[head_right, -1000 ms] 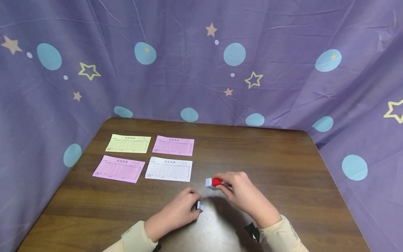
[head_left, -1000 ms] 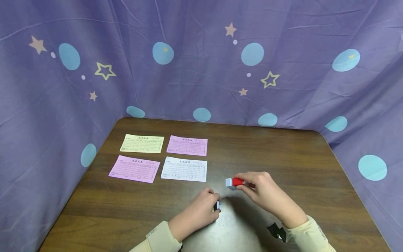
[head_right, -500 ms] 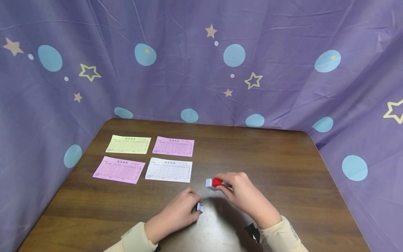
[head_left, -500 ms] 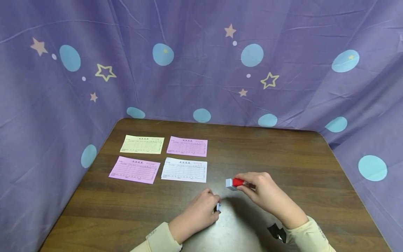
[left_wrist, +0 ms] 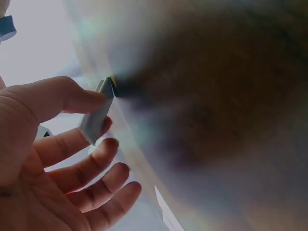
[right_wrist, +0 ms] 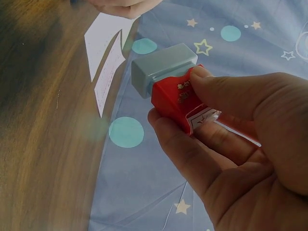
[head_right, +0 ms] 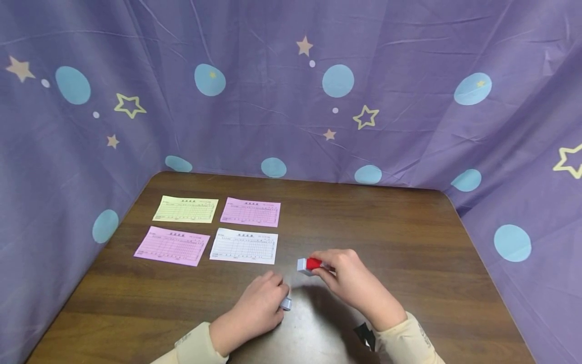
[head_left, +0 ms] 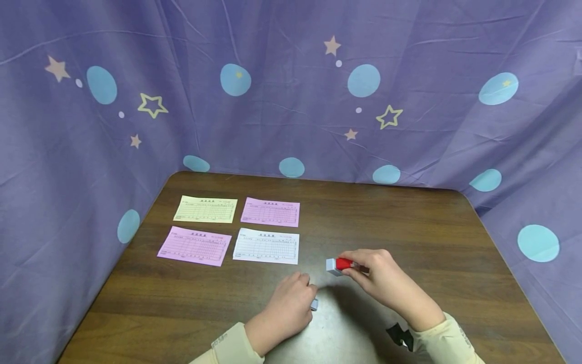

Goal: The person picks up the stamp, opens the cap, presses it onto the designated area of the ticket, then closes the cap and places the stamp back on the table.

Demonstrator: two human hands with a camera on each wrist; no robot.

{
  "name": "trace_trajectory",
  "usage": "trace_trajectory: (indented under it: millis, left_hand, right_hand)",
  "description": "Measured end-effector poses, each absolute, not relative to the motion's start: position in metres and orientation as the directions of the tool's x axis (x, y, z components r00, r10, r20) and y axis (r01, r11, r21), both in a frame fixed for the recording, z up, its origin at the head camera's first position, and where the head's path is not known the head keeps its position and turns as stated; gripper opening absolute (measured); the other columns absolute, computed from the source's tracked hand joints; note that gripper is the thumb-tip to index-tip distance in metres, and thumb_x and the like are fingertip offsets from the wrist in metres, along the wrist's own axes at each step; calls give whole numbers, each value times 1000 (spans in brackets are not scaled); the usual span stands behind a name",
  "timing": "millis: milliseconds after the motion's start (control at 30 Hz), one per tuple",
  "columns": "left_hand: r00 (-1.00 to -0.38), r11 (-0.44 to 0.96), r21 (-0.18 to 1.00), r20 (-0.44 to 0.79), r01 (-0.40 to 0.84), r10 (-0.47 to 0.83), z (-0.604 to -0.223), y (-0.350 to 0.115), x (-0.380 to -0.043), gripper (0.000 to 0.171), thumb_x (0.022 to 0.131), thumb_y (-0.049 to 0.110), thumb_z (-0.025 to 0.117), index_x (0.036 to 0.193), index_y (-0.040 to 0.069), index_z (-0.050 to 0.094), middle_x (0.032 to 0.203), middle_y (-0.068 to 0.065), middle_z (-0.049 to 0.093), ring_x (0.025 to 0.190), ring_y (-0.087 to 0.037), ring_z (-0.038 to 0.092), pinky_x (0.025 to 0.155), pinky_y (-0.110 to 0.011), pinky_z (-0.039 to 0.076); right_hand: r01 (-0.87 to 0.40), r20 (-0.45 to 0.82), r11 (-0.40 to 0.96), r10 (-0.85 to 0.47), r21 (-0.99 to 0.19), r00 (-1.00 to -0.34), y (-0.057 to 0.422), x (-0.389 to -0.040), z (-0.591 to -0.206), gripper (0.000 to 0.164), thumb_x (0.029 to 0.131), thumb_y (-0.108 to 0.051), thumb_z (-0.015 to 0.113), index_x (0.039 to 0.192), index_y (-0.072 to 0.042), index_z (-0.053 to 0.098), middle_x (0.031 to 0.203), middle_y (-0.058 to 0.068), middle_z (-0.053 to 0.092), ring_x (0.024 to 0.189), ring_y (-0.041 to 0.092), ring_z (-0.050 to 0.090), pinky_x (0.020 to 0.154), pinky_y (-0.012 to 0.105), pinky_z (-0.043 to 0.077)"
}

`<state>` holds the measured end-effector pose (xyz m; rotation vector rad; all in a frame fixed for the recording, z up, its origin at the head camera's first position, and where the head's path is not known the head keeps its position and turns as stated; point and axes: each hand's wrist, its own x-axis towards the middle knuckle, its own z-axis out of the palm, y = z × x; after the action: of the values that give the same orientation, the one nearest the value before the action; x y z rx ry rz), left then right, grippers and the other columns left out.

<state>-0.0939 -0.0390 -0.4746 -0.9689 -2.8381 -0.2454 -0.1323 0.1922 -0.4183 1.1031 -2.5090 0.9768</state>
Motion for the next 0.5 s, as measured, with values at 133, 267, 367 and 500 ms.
trace_trajectory:
  millis: [133,267,367,500]
  left_hand:
    - [-786,787,61,136,614,603,-474,-39,-93,18,64,8,81,79,13,72,78,-2,57,75,-19,52,62,-33,44]
    - [-784,786,25,106,617,612,-475,-39,-93,17,65,10,84,77,15,72,77,-1,56,75,-19,51,61,-32,43]
    - [-783,787,10,107,617,612,-475,-38,-93,15,68,9,83,75,16,72,76,0,57,73,-18,51,60,-31,43]
    - [-787,792,-1,109,611,607,-474,-38,-94,12,72,8,80,73,17,72,74,0,57,71,-17,52,58,-31,43]
  right_hand:
    - [-717,441,492,-569,-494,-694,192,-132,-418,27,80,4,83,104,-4,75,94,0,73,76,4,63,66,23,56]
    - [-712,432,500,-570,-492,-699,192,-132,-418,26,80,2,84,104,-5,76,93,-1,73,75,5,63,65,24,56]
    - [-696,415,526,-562,-488,-716,192,-133,-418,26,80,2,84,103,-3,76,93,1,73,77,6,65,67,26,58]
    - [-650,369,566,-539,-508,-758,192,-133,-417,26,81,1,84,105,-2,75,94,3,74,81,9,68,70,28,59]
